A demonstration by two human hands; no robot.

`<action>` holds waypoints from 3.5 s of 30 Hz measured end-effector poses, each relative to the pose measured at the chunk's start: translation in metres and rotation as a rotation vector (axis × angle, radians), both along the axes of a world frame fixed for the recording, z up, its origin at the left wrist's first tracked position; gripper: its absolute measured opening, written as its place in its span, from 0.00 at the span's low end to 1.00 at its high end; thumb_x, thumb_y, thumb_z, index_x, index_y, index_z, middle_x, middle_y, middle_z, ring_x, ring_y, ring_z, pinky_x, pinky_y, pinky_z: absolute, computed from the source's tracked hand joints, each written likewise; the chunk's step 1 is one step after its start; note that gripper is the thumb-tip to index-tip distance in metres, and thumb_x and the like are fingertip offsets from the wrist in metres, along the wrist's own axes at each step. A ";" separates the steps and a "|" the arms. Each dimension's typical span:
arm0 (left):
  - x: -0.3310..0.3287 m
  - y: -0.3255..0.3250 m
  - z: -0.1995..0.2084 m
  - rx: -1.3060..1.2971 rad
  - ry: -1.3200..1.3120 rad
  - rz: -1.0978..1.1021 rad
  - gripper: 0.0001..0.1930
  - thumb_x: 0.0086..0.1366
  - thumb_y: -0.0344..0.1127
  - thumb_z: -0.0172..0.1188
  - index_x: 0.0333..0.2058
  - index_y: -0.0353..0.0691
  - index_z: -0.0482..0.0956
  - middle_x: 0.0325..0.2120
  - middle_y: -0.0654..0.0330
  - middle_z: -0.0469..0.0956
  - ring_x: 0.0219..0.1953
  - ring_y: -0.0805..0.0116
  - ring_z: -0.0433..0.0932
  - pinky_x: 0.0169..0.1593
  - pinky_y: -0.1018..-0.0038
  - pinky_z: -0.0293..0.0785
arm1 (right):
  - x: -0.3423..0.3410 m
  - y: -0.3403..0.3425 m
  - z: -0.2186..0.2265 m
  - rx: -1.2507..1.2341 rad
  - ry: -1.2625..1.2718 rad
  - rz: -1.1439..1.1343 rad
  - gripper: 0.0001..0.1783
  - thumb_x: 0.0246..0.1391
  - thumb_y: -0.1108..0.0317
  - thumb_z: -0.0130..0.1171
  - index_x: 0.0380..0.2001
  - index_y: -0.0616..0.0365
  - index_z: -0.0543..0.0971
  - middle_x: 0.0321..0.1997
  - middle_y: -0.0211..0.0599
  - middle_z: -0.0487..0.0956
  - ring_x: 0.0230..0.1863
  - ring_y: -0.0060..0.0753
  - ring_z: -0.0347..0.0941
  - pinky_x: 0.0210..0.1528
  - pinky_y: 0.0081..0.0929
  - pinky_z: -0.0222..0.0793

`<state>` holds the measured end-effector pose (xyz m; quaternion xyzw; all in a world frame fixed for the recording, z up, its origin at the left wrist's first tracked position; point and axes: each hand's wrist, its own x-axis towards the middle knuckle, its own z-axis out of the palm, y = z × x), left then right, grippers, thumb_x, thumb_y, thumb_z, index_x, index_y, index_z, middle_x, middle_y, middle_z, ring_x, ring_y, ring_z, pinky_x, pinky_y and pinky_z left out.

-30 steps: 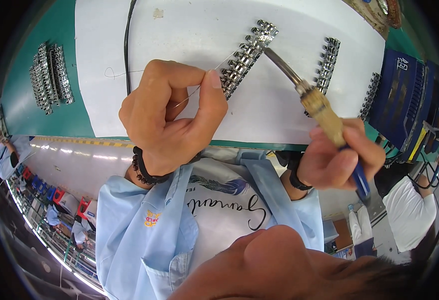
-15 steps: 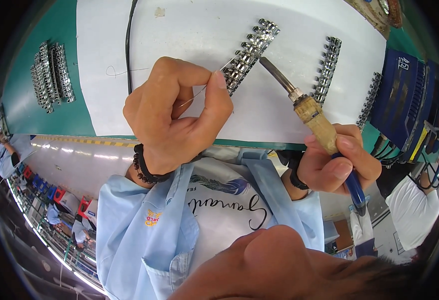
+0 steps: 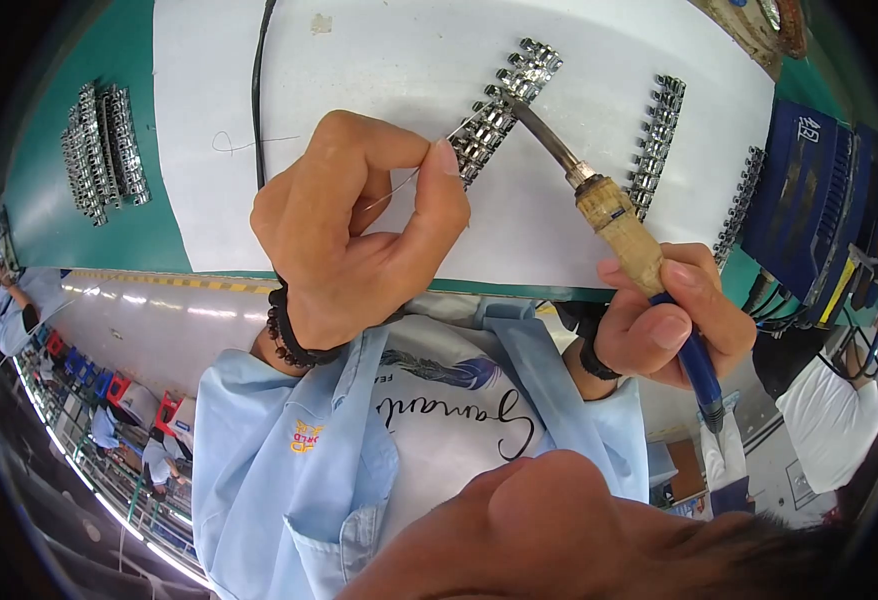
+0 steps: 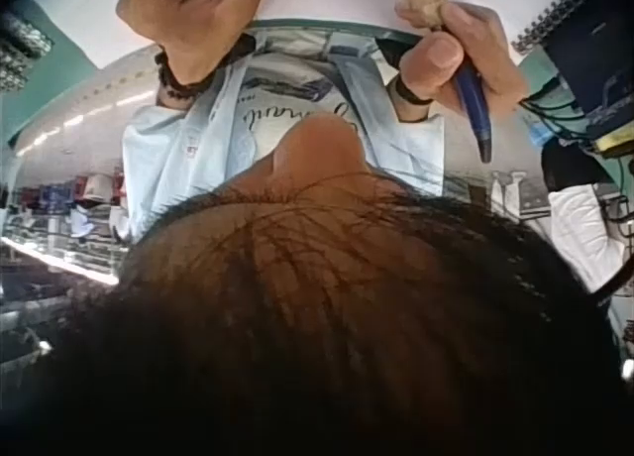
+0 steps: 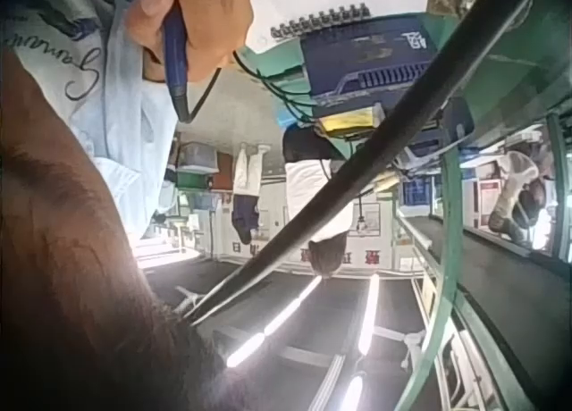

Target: Soldering electronic components onto a metal terminal strip at a workbench.

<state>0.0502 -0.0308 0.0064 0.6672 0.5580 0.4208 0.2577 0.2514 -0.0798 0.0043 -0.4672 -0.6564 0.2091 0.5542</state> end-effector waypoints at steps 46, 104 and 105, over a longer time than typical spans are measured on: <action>0.003 0.007 -0.009 0.005 0.091 -0.040 0.08 0.49 0.20 0.66 0.24 0.35 0.74 0.14 0.67 0.66 0.11 0.84 0.52 0.15 0.81 0.45 | -0.008 0.006 -0.008 -0.142 0.231 -0.157 0.18 0.56 0.60 0.54 0.38 0.66 0.69 0.21 0.44 0.74 0.20 0.33 0.73 0.22 0.22 0.69; 0.000 -0.005 -0.001 -0.031 0.044 -0.017 0.10 0.46 0.19 0.64 0.21 0.37 0.71 0.14 0.68 0.65 0.11 0.83 0.52 0.15 0.81 0.46 | 0.000 -0.006 0.002 -0.091 0.083 0.005 0.14 0.56 0.63 0.52 0.36 0.65 0.69 0.19 0.48 0.76 0.16 0.34 0.71 0.21 0.24 0.66; 0.000 -0.005 -0.001 -0.034 0.045 -0.020 0.10 0.46 0.19 0.64 0.21 0.37 0.71 0.14 0.68 0.65 0.11 0.83 0.52 0.15 0.81 0.46 | 0.001 -0.007 0.001 -0.091 0.083 0.005 0.14 0.56 0.63 0.52 0.36 0.65 0.69 0.19 0.48 0.76 0.16 0.34 0.71 0.21 0.24 0.66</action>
